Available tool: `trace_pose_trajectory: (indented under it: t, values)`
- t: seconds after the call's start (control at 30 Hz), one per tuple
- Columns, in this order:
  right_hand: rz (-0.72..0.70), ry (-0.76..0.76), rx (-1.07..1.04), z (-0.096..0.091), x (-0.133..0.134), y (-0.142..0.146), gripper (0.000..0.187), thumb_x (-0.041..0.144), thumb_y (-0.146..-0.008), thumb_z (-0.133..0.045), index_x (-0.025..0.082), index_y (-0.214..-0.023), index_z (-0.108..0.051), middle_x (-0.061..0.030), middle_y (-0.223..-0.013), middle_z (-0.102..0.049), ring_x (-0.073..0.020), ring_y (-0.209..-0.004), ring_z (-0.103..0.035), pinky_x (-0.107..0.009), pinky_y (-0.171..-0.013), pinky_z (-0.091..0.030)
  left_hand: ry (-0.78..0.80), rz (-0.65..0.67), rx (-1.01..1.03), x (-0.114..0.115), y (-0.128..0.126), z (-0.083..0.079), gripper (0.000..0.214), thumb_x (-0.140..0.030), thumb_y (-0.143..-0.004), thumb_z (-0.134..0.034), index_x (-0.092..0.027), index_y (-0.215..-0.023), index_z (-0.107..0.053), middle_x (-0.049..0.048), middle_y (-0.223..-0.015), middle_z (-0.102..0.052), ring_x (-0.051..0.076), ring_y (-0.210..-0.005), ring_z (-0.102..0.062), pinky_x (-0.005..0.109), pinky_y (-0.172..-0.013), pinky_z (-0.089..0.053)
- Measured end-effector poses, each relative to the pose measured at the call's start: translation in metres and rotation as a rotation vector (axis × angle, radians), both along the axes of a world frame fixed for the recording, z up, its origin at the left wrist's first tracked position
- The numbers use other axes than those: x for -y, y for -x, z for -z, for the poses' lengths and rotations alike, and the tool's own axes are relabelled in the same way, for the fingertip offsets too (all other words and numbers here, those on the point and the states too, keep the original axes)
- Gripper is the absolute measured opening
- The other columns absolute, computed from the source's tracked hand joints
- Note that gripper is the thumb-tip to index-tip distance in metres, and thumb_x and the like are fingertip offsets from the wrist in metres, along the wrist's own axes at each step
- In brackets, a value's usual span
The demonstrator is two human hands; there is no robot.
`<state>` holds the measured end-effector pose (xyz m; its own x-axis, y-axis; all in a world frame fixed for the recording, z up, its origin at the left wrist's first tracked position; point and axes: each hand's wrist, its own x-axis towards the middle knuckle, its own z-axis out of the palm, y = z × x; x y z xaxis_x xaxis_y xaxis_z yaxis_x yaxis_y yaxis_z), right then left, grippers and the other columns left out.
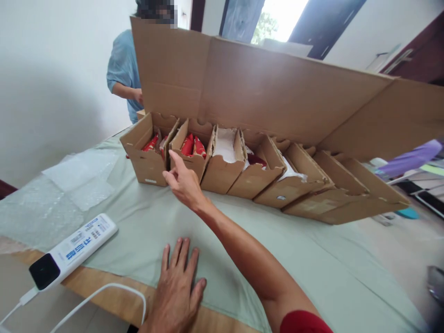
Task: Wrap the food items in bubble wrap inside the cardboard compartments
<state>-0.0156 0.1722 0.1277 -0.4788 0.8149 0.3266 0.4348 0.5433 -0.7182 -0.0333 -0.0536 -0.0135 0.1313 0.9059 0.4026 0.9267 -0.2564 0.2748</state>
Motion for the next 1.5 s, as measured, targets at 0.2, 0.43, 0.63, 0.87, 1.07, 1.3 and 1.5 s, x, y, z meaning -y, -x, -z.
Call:
trace_pose_trajectory:
  t: [0.2, 0.43, 0.63, 0.87, 1.07, 1.3, 1.5]
  values:
    - [0.12, -0.066, 0.268, -0.033, -0.022, 0.049, 0.037, 0.026, -0.098, -0.053, 0.029, -0.132, -0.067, -0.0019, -0.092, -0.077, -0.0242, -0.092, -0.072, -0.033, -0.087, -0.052, -0.135, -0.083, 0.308, -0.001, 0.005, 0.003, 0.04, -0.023, -0.095, -0.054, -0.017, -0.134, -0.062, 0.0186, -0.149, -0.058, 0.033, -0.145, -0.049, 0.056, -0.11, -0.051]
    - [0.133, -0.157, 0.44, -0.039, -0.006, 0.049, 0.036, 0.026, -0.097, -0.058, 0.03, -0.131, -0.069, -0.008, -0.105, -0.079, -0.0313, -0.102, -0.073, -0.038, -0.088, -0.051, -0.143, -0.146, 0.634, -0.002, 0.006, 0.0, 0.035, -0.017, -0.094, -0.053, -0.02, -0.125, -0.067, 0.0167, -0.148, -0.058, 0.034, -0.143, -0.051, 0.06, -0.112, -0.049]
    - [0.076, -0.161, 0.401, -0.042, 0.018, 0.03, 0.025, 0.025, -0.099, -0.055, 0.027, -0.11, -0.077, -0.0069, -0.101, -0.081, -0.0288, -0.099, -0.075, -0.034, -0.083, -0.051, -0.075, -0.501, 1.28, 0.011, 0.022, -0.014, 0.063, -0.043, -0.101, -0.051, -0.026, -0.159, -0.033, 0.0174, -0.166, -0.036, 0.035, -0.151, -0.041, 0.058, -0.122, -0.038]
    - [-0.154, -0.031, 0.093, -0.031, 0.081, -0.071, 0.028, 0.013, -0.091, -0.053, 0.022, -0.098, -0.078, -0.0001, -0.078, -0.077, -0.016, -0.076, -0.074, -0.025, -0.073, -0.052, -0.332, -0.513, 1.528, 0.022, 0.04, -0.035, 0.059, -0.048, -0.104, -0.045, -0.024, -0.157, -0.039, 0.0131, -0.168, -0.035, 0.026, -0.156, -0.032, 0.044, -0.13, -0.024]
    - [-0.068, 0.106, -0.041, -0.033, 0.089, -0.188, 0.023, 0.016, -0.085, -0.056, 0.021, -0.093, -0.077, 0.0003, -0.077, -0.076, -0.0141, -0.071, -0.072, -0.025, -0.07, -0.056, -0.291, -0.486, 1.42, 0.015, 0.046, -0.049, 0.081, -0.031, -0.085, -0.07, -0.029, -0.158, -0.035, 0.0111, -0.169, -0.032, 0.027, -0.158, -0.027, 0.049, -0.13, -0.023]
    - [0.145, 0.241, -0.241, -0.006, 0.125, -0.297, 0.048, 0.042, -0.09, -0.071, 0.027, -0.135, -0.063, -0.0085, -0.121, -0.074, -0.0234, -0.11, -0.07, -0.035, -0.089, -0.06, 0.108, -0.382, 1.403, 0.028, 0.007, -0.052, 0.068, -0.037, -0.083, -0.076, -0.03, -0.147, -0.051, 0.0092, -0.158, -0.047, 0.033, -0.147, -0.044, 0.053, -0.125, -0.031]
    - [0.072, 0.361, 0.098, 0.052, 0.161, -0.301, 0.053, 0.054, -0.083, -0.075, 0.02, -0.123, -0.066, -0.0117, -0.108, -0.075, -0.026, -0.088, -0.071, -0.042, -0.082, -0.061, 0.212, -0.301, 1.244, 0.011, -0.019, -0.058, 0.05, -0.048, -0.092, -0.066, -0.026, -0.136, -0.058, 0.0064, -0.127, -0.067, 0.025, -0.129, -0.058, 0.041, -0.123, -0.031]
